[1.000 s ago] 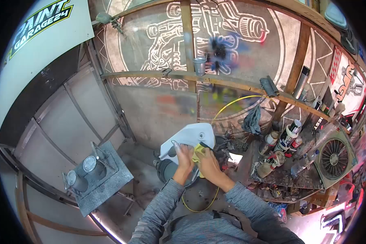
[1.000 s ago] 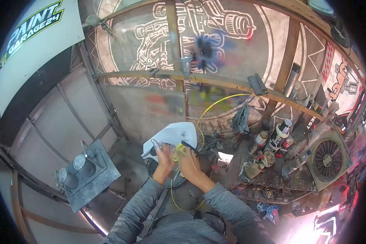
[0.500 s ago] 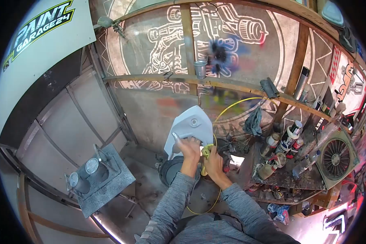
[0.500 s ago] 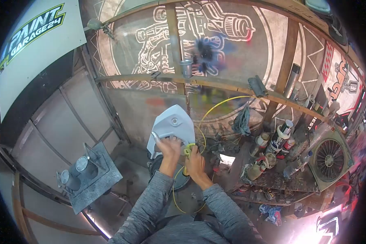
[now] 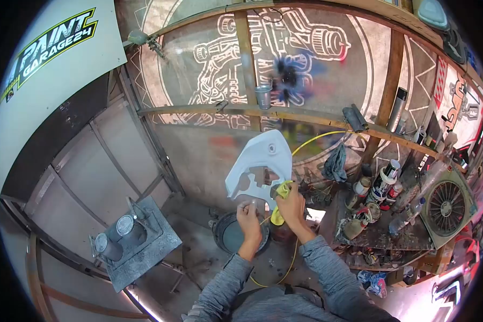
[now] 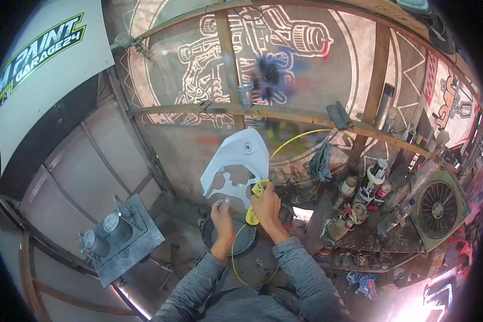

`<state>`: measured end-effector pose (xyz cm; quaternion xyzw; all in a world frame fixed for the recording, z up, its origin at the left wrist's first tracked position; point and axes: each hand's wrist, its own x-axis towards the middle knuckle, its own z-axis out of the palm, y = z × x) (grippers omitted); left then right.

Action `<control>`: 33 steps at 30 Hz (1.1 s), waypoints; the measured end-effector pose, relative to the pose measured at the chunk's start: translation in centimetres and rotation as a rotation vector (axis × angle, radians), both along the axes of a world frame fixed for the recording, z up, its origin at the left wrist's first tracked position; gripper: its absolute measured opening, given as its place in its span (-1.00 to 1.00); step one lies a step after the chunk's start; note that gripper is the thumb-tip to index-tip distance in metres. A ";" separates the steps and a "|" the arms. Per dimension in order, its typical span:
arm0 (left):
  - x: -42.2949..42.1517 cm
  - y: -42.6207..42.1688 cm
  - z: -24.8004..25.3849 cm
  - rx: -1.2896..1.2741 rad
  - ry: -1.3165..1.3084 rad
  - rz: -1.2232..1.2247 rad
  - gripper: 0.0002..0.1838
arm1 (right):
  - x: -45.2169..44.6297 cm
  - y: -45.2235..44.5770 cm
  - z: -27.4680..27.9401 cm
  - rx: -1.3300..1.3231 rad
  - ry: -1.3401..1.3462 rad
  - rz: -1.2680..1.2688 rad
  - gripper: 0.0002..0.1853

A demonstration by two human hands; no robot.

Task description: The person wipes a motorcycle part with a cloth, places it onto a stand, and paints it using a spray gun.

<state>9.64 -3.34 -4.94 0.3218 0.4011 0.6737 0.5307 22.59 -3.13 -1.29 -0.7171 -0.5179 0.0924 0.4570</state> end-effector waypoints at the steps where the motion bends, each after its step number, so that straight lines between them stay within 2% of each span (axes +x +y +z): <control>1: -0.2 1.0 -0.7 -0.003 0.003 0.000 -0.80 | 0.0 0.1 0.3 -0.003 0.003 0.000 -0.58; 3: -0.9 2.6 -1.1 0.013 -0.344 -0.238 -0.84 | 0.0 0.1 0.6 0.040 -0.002 0.061 -0.60; 4: -1.9 3.4 -1.2 -0.032 -0.345 -0.377 -0.63 | -0.3 -0.6 1.6 0.028 0.001 0.087 -0.61; 5: -2.6 3.9 -1.4 -0.030 -0.349 -0.373 -0.63 | -0.3 -0.6 1.7 0.029 -0.003 0.091 -0.61; 7: -3.3 3.5 0.3 0.114 -0.282 -0.511 -0.47 | -0.2 -0.7 1.5 0.110 0.024 0.266 -0.62; 8: -3.3 2.9 1.3 0.107 -0.256 -0.481 -0.41 | 0.2 -0.2 0.6 0.148 0.042 0.342 -0.58; 11: -3.5 2.5 1.7 0.060 -0.328 -0.388 -0.43 | 1.4 -0.3 1.3 0.057 0.082 0.391 -0.61; 13: -3.9 2.7 0.8 0.050 -0.313 -0.406 -0.40 | 1.0 -0.1 2.7 0.151 0.097 0.358 -0.54; 15: -4.1 3.0 -0.5 -0.022 -0.239 -0.459 -0.47 | 0.1 -0.1 4.9 0.387 -0.226 0.430 -0.39; 16: -3.8 3.0 -0.7 -0.073 -0.056 -0.434 -0.49 | -0.5 0.3 5.4 0.340 -0.372 0.518 -0.28; 17: -3.7 2.8 -0.9 -0.076 -0.053 -0.439 -0.49 | -1.2 0.7 5.7 0.337 -0.370 0.512 -0.28; 19: -3.7 1.4 0.9 -0.051 -0.034 -0.456 -0.44 | -2.1 1.6 5.4 0.414 -0.599 0.780 -0.32; 20: -3.9 0.8 2.3 -0.046 0.002 -0.441 -0.41 | -2.3 1.7 4.9 0.402 -0.619 0.746 -0.44; 21: -4.5 1.2 1.9 -0.043 0.002 -0.442 -0.41 | -2.0 2.1 4.1 0.404 -0.621 0.745 -0.44; 23: -4.8 1.5 1.5 0.043 -0.146 -0.425 -0.43 | -0.9 2.6 2.6 0.191 -0.762 0.705 -0.54; 25: -4.6 1.7 1.6 0.108 -0.228 -0.418 -0.45 | -0.8 2.4 2.0 0.217 -0.839 0.688 -0.58; 27: -4.3 2.8 0.3 -0.074 -0.186 -0.351 -0.70 | -1.3 2.2 0.8 0.059 -0.812 0.557 -0.59; 28: -3.8 2.9 0.1 -0.004 -0.181 -0.335 -0.63 | -1.6 2.2 0.2 0.164 -0.832 0.499 -0.60; 29: -3.4 3.2 -0.1 -0.002 -0.184 -0.343 -0.63 | -1.4 2.3 -0.1 0.162 -0.835 0.492 -0.60; 31: -2.9 3.1 -0.1 0.007 -0.137 -0.311 -0.57 | -1.7 1.3 0.8 -0.040 -0.763 0.516 -0.61; 33: -2.1 2.3 1.1 0.059 -0.167 -0.262 -0.53 | -1.8 0.6 0.6 0.046 -0.721 0.451 -0.63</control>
